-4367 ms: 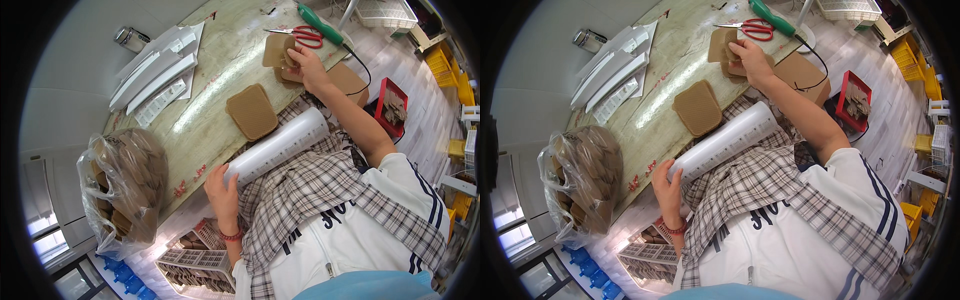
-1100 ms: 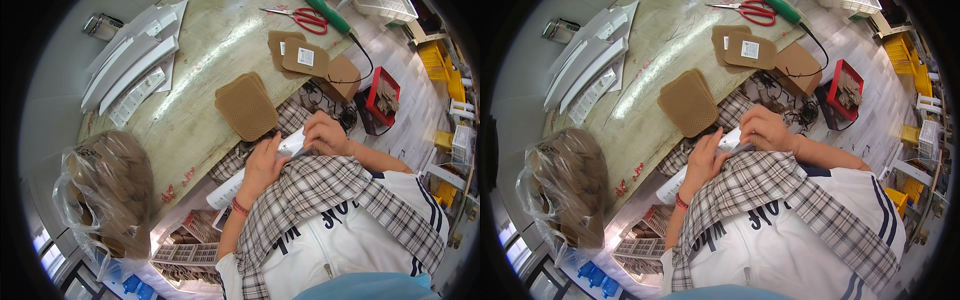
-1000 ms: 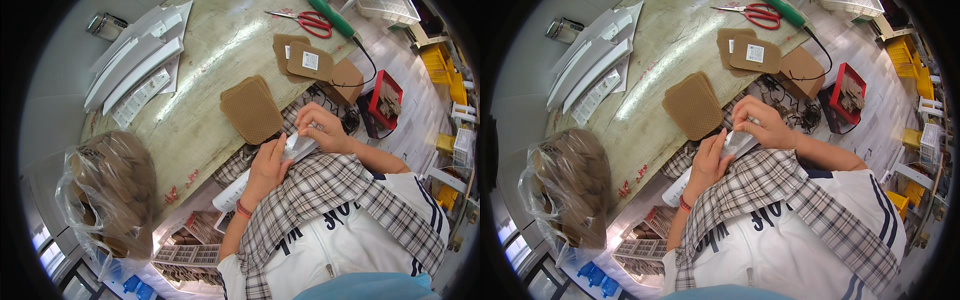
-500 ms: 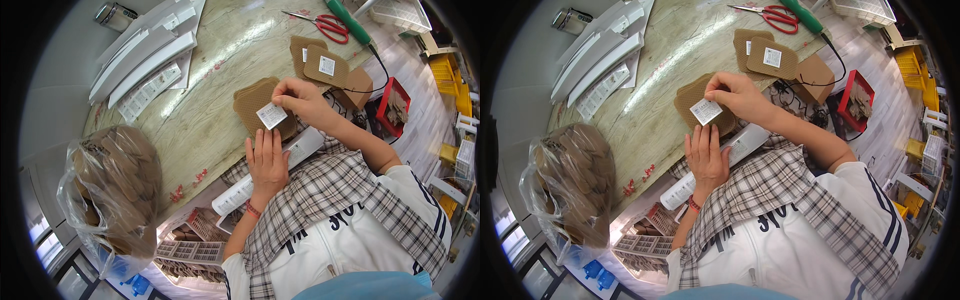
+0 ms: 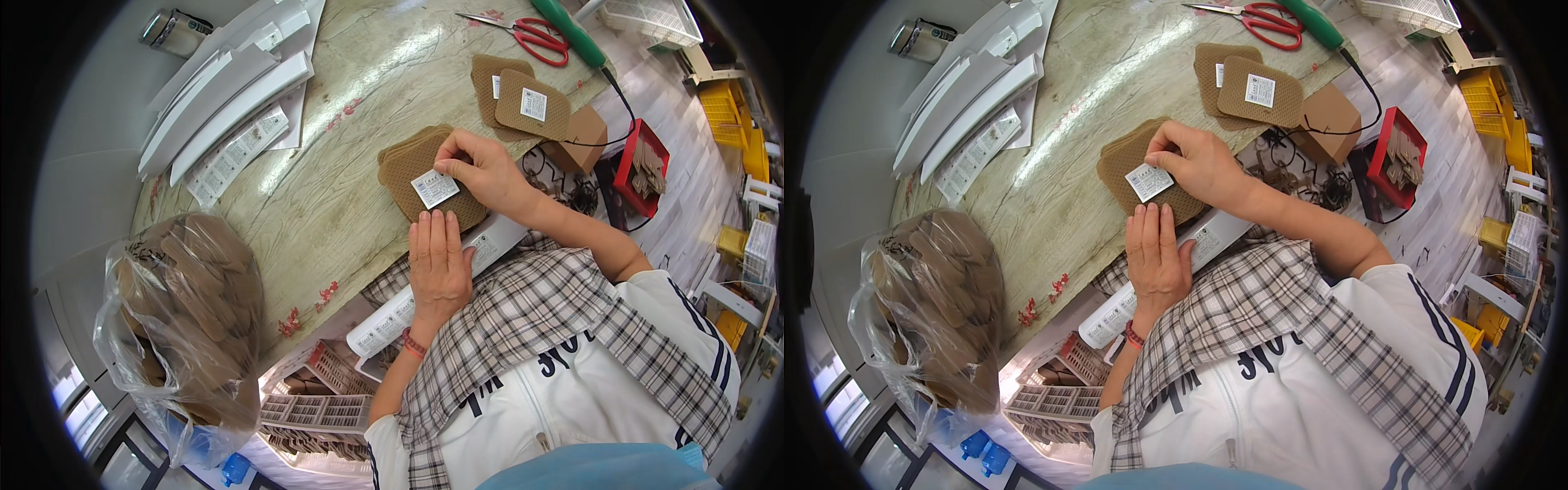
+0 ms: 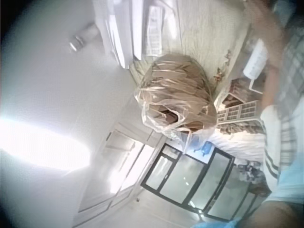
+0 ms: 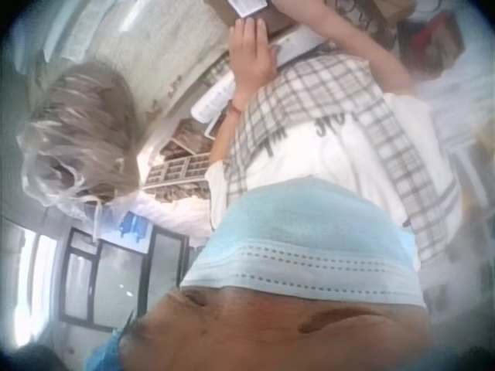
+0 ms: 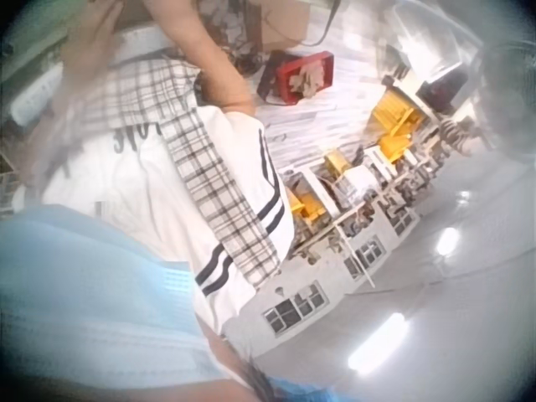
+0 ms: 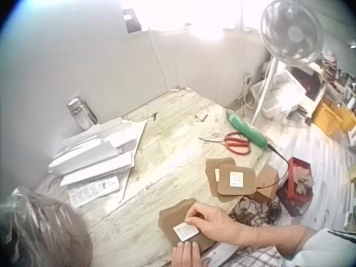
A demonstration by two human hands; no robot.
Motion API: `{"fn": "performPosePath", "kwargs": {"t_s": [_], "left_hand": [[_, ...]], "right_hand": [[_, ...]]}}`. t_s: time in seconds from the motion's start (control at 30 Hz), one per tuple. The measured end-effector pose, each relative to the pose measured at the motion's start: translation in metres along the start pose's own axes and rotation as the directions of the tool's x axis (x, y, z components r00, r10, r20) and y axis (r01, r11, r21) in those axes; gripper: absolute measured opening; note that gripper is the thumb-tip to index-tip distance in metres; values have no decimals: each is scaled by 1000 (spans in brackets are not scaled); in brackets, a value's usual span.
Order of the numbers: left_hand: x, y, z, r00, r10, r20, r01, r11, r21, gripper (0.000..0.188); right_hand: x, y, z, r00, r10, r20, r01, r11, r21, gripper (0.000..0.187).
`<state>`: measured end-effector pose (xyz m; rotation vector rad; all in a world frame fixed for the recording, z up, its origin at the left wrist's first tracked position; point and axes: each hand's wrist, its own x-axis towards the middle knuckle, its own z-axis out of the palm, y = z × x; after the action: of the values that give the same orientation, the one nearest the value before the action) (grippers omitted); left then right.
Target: The person repeatedly peels small white labels from a roll and sticks them onto brown square pads on a table. The person handles the pads one at a time, places each labeled pad into a growing stack, and continues the process throughout the clip.
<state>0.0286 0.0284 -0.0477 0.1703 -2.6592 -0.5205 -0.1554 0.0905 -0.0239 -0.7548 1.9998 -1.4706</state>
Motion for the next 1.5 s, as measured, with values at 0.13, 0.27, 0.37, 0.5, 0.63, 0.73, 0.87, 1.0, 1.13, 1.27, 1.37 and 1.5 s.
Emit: {"fn": "performPosePath", "kwargs": {"t_s": [0.13,0.27,0.37,0.5,0.63,0.73,0.87,1.0,1.13,1.27,1.37,1.5], "left_hand": [[0,0,0,1000,-3,-8,3,1000,-11,64],[-1,0,2,1000,-6,-21,5,1000,-24,65],[-1,0,2,1000,-10,-25,9,999,-38,71],[2,-1,-1,1000,-22,3,22,999,-23,76],[5,2,-3,998,-26,50,26,1000,13,78],[7,5,-5,995,-52,81,49,998,43,79],[7,6,-5,993,-67,101,61,996,60,79],[6,5,-4,992,-62,111,53,995,80,78],[6,3,-3,991,-55,125,39,991,125,77],[5,4,-2,991,-46,123,27,988,149,77],[7,7,-4,987,-64,145,40,986,161,77],[7,7,-4,991,-72,115,56,988,142,79]], "right_hand": [[-2,-1,0,1000,-22,-10,22,1000,-5,11],[-4,-1,2,999,-31,-38,29,998,-60,11],[-5,-1,4,997,-62,-55,56,993,-102,11],[-5,3,8,985,-148,-84,132,976,-175,12],[-8,-1,6,973,-205,-104,177,956,-234,11],[-8,1,7,962,-247,-114,205,934,-292,10],[-9,2,8,934,-329,-140,271,907,-323,13],[-9,2,9,900,-417,-129,338,854,-396,13],[-7,5,12,853,-512,-103,405,773,-488,24],[-8,3,13,822,-554,-131,383,708,-593,57],[-8,10,9,874,-435,-218,263,799,-540,54],[-1,20,-6,881,-345,-322,253,922,-294,28]]}}
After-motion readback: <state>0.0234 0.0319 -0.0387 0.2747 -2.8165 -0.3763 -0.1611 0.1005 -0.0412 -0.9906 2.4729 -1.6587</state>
